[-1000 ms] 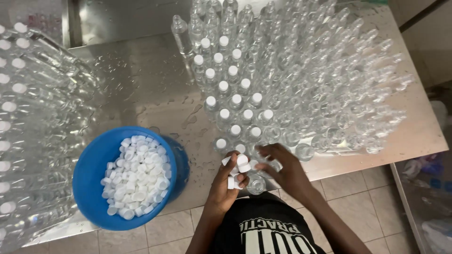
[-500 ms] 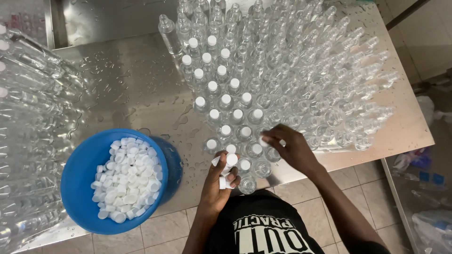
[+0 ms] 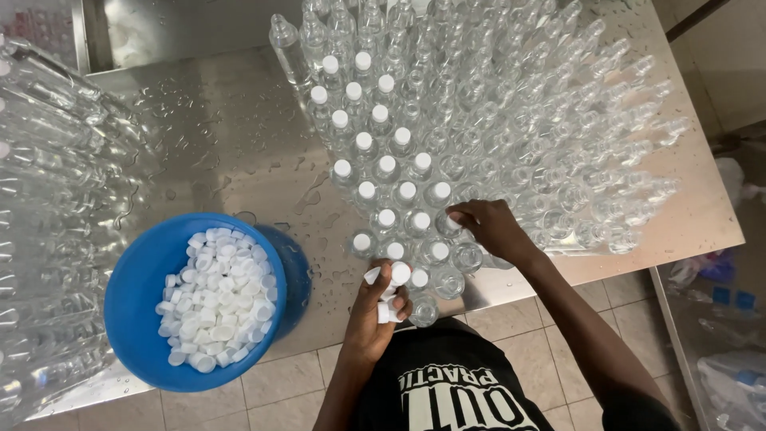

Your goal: Capping plastic water bottles by hand at a production station

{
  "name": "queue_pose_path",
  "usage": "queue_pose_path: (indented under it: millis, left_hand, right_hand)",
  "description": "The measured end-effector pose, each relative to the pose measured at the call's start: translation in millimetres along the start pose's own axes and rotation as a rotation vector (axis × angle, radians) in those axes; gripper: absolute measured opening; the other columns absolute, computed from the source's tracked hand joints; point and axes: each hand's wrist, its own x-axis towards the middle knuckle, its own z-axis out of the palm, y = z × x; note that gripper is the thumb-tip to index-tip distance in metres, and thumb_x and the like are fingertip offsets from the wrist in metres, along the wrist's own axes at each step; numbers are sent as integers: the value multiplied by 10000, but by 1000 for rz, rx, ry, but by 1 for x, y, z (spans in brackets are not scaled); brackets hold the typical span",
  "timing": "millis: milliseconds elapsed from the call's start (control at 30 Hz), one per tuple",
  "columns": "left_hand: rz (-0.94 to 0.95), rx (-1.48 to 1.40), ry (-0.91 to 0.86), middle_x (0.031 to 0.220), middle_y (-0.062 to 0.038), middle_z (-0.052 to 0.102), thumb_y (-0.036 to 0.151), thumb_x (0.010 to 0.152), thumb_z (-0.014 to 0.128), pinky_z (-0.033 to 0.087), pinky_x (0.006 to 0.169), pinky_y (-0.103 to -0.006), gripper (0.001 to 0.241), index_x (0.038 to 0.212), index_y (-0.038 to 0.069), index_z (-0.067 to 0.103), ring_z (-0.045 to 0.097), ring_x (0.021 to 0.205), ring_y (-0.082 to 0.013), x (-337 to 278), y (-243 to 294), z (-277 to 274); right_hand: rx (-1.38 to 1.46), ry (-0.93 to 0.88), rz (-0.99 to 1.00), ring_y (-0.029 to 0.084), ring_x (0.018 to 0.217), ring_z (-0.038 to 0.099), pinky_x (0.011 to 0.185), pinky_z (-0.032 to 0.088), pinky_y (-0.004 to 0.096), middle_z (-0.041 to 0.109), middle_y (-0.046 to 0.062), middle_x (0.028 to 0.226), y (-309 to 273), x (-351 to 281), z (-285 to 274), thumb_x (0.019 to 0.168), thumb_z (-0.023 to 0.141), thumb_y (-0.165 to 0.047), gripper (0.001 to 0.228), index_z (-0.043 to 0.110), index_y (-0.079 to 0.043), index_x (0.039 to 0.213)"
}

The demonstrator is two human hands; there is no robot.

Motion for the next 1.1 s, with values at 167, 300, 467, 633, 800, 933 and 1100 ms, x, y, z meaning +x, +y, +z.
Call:
queue_pose_path:
  millis: [167, 300, 467, 633, 800, 933, 1100]
  left_hand:
    - [-57, 44, -10, 1176, -160, 784, 288, 1076, 718, 499, 505, -286, 156, 1118, 176, 618, 658, 634, -163, 6, -9, -1]
    - [-115, 89, 4, 1110, -164, 788, 291, 1059, 745, 516, 520, -288, 171, 1097, 171, 629, 701, 675, -187, 4, -7, 11]
    - [-147, 149, 4, 1026, -132, 773, 295, 1050, 762, 538, 530, -282, 189, 1101, 167, 632, 712, 693, -188, 8, -10, 18]
    - [-206, 194, -36, 917, -124, 741, 291, 1043, 783, 545, 513, -284, 207, 1113, 155, 644, 734, 695, -203, 15, -20, 24]
    - [-161, 257, 33, 1151, -243, 783, 235, 1037, 759, 548, 516, -289, 184, 1127, 138, 630, 717, 717, -204, 9, -4, 37]
    - [-77, 303, 98, 1160, -232, 786, 233, 1027, 762, 547, 502, -292, 194, 1100, 122, 621, 714, 708, -196, 3, 10, 27]
    - [-43, 333, 104, 1148, -234, 781, 211, 1024, 768, 543, 490, -308, 180, 1072, 105, 630, 701, 680, -194, -2, 21, 15]
  right_hand:
    - [-2, -64, 227, 387, 1009, 775, 960, 582, 562, 831, 112, 928, -20, -3, -10, 1106, 639, -406, 296, 822, -239, 1270]
    - [-360, 165, 45, 268, 1058, 762, 1065, 547, 459, 799, 34, 1051, -32, -21, -10, 1075, 689, -441, 324, 799, -241, 1305]
    - [133, 22, -76, 402, 1116, 740, 1009, 571, 547, 741, 148, 1205, -131, -71, -27, 923, 848, -292, 445, 760, -134, 1329]
    - [89, -9, -165, 371, 1049, 764, 957, 608, 498, 737, 138, 1160, -128, -86, -36, 948, 834, -231, 392, 803, -146, 1329]
    - [56, 25, 14, 346, 929, 790, 856, 626, 491, 780, 157, 1011, -109, -106, -31, 933, 841, -337, 408, 821, -127, 1282]
    - [-141, 47, 27, 281, 867, 765, 780, 611, 450, 750, 68, 940, -75, -120, 24, 972, 776, -434, 407, 802, -218, 1315]
    - [-10, -66, 301, 347, 873, 778, 806, 625, 502, 781, 116, 903, -100, -122, 16, 1020, 684, -498, 489, 703, -231, 1430]
